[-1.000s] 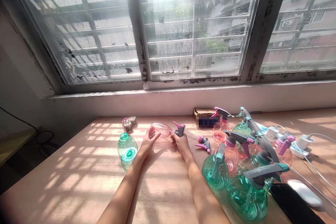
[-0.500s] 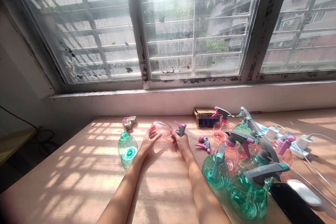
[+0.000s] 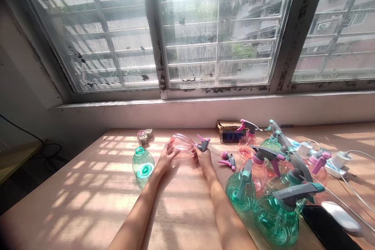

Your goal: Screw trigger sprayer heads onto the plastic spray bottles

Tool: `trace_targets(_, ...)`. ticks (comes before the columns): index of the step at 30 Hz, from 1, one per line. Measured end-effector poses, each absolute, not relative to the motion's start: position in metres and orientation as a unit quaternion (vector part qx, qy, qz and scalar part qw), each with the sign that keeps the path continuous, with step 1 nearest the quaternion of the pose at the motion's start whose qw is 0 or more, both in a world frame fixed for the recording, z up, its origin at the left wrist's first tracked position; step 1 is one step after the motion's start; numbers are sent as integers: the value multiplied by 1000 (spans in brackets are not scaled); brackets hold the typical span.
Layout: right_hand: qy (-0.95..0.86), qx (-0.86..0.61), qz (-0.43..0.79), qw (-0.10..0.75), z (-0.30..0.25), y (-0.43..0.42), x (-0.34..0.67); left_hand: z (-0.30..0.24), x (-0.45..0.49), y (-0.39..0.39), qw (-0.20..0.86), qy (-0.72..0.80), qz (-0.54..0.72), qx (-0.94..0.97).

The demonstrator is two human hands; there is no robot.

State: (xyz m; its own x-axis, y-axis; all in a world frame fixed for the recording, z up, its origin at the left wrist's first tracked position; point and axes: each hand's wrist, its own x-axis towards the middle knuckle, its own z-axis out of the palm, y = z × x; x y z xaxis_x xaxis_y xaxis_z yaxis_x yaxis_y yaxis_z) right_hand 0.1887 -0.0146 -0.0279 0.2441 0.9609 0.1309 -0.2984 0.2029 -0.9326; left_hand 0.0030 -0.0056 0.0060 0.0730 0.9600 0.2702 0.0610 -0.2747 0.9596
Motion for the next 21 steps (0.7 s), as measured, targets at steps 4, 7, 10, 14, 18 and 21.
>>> trace_targets(4, -398, -415, 472, 669, -25, -17, 188, 7, 1, -7, 422, 439, 528, 592)
trace_targets(7, -404, -409, 477, 665, -23, -19, 187, 6, -1, -8, 412, 458, 531, 581)
trace_targets(10, -407, -410, 480, 660, -22, -20, 186, 6, -2, -8, 409, 467, 533, 575)
trace_targets(14, -400, -418, 480, 659, -24, -18, 188, 8, 1, -7, 410, 455, 535, 581)
trace_targets(18, -388, -425, 472, 668, -27, -14, 189, 9, 3, -6, 415, 432, 530, 600)
trace_targets(21, -387, -427, 467, 670, -27, -14, 190, 8, 3, -6, 419, 431, 525, 603)
